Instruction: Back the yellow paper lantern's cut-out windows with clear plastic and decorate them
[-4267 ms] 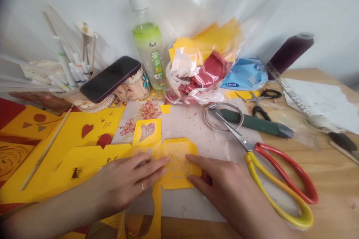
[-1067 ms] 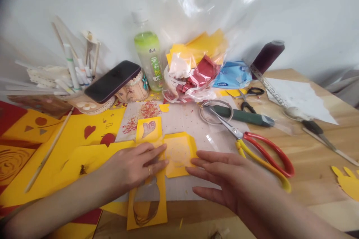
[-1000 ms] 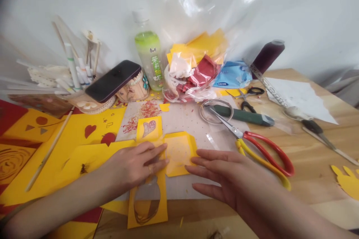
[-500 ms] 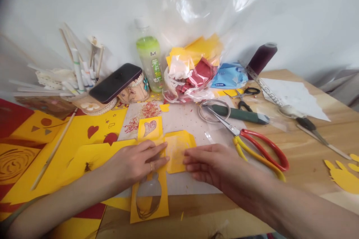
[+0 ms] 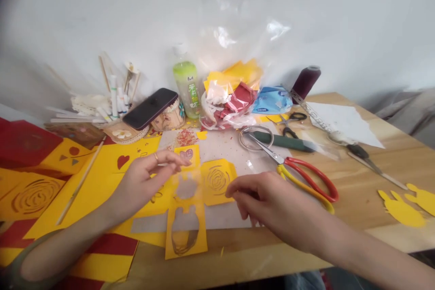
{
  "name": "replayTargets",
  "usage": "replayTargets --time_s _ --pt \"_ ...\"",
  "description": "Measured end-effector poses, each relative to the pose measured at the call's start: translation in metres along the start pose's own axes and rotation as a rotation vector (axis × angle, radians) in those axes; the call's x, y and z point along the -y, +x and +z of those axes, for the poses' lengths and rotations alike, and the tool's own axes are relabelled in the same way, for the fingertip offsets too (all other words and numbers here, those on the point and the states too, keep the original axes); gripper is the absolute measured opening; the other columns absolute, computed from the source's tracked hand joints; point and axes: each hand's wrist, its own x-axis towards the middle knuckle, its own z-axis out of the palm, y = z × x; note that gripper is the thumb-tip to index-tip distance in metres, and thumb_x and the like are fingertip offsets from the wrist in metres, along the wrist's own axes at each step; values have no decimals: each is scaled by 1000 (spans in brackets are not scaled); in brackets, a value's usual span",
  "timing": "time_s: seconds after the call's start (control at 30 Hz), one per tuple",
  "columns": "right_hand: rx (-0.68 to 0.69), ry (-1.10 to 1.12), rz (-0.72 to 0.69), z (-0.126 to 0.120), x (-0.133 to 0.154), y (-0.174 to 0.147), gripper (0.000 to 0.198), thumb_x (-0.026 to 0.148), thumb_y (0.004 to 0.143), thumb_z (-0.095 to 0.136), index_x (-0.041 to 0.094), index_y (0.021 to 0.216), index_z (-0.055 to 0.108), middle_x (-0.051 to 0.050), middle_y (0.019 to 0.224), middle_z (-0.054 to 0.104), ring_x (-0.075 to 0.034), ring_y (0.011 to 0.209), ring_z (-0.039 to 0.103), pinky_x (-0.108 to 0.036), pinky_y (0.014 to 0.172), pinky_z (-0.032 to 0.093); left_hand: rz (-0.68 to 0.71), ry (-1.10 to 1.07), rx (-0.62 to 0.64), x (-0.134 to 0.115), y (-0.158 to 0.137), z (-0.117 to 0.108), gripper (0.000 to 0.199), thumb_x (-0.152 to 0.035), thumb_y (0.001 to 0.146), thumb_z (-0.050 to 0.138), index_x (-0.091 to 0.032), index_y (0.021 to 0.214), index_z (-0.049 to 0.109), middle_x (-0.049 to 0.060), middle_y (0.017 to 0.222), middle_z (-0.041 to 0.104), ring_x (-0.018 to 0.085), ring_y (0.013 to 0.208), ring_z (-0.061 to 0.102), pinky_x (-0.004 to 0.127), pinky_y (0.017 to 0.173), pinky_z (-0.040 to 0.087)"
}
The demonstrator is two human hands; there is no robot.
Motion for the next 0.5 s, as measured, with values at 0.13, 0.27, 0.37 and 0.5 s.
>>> replayTargets --time_s 0.13,0.27,0.37,0.5 --pt "55 -65 -41 2 18 -18 26 30 84 45 20 83 70 1 58 60 -11 51 53 -20 46 40 -217 -224 299 -29 -6 -1 27 -31 78 60 -19 103 60 2 94 68 13 73 60 24 64 48" --pt "68 -9 -61 -5 5 -28 32 41 86 43 21 91 67 0 58 60 -13 51 54 -22 48 42 -271 -208 488 -48 -15 6 15 -28 79 58 -17 73 66 1 68 68 11 60 57 21 58 43" --pt "-400 -302 15 -18 -35 -32 40 50 86 37 20 86 64 -5 66 61 -19 61 58 -31 58 45 -310 -295 331 -48 -16 10 17 -30 76 59 -16 69 64 2 66 68 10 53 53 20 52 41" --pt "-610 -541 95 -23 -82 -35 35 45 79 45 15 91 60 -18 95 60 -35 90 57 -45 74 43 -336 -468 174 -43 -12 19 19 -33 73 62 -15 65 62 4 64 68 7 43 45 20 44 36"
